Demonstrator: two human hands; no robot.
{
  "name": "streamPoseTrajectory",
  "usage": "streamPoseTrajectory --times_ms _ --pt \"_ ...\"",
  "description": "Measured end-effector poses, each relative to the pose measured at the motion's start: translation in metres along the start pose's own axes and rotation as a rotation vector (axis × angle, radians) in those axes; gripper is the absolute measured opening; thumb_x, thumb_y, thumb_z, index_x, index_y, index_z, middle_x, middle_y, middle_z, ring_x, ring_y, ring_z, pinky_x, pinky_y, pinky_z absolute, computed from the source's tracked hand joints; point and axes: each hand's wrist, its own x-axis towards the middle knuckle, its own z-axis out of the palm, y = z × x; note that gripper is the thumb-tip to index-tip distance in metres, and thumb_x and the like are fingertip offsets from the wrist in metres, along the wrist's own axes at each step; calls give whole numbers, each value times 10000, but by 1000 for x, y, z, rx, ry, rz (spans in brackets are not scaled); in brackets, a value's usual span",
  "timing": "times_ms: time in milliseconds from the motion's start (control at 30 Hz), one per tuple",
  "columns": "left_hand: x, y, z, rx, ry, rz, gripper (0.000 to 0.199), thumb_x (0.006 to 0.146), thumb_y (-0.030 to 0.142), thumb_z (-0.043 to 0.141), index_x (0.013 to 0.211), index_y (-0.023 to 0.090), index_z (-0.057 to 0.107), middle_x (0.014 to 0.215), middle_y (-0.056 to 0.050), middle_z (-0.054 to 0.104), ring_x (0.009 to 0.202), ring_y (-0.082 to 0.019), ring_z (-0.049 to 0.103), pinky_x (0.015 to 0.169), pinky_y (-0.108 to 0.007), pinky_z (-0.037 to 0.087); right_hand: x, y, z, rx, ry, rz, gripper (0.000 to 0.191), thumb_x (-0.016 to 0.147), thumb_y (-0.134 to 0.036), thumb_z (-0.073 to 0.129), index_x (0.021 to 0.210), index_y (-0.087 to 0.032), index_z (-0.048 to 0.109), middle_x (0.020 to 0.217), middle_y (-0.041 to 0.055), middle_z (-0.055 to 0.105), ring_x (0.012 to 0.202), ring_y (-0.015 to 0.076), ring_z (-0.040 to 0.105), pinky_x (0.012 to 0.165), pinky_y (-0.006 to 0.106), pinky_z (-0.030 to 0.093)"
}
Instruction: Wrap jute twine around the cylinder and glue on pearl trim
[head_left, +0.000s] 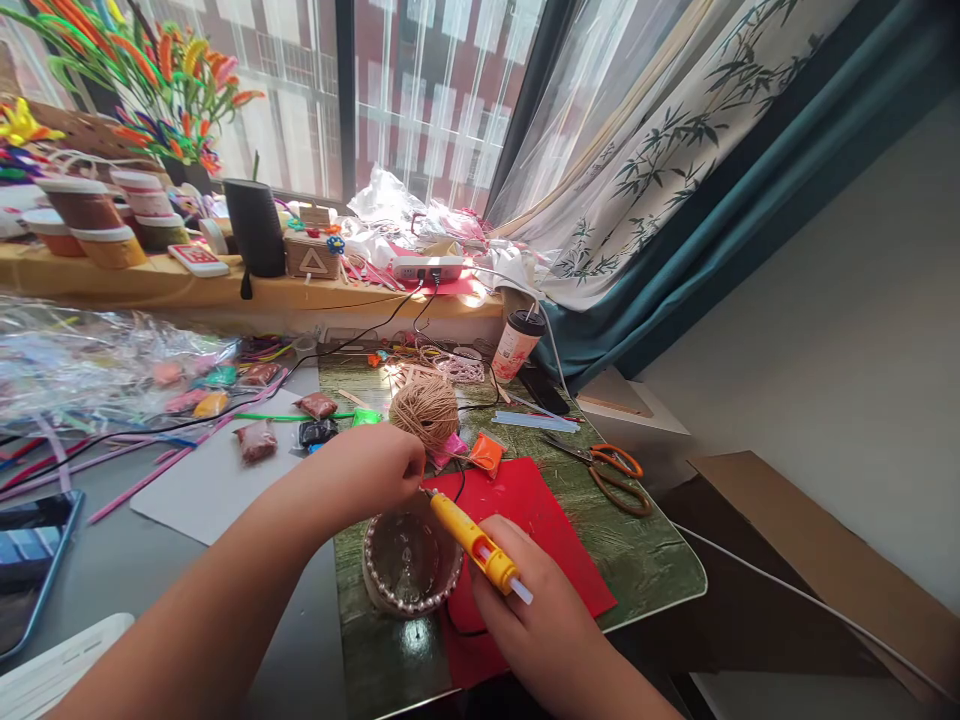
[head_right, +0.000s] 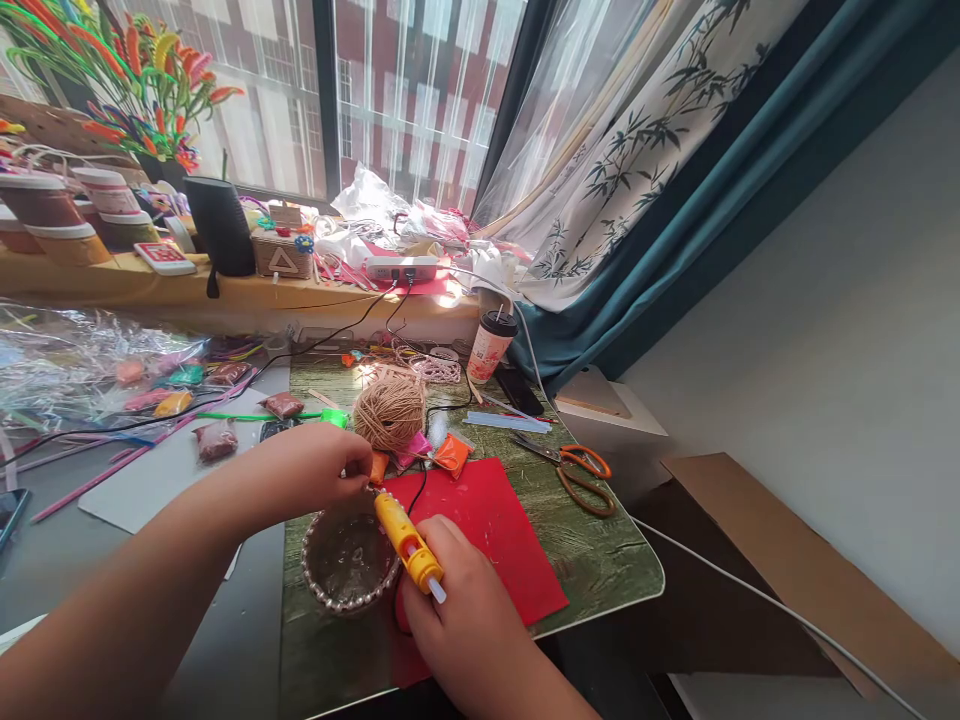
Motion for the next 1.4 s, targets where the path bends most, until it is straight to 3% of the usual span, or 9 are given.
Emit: streamPoseTrajectory --times_ms 1400 --pt "-1 -1 1 30 -15 10 206 826 262 600 837 278 805 802 -30 794 654 -188 594 567 -313 317 -5 9 6 -15 81 -88 137 936 -116 517 942 -246 559 906 16 642 782 193 624 709 288 491"
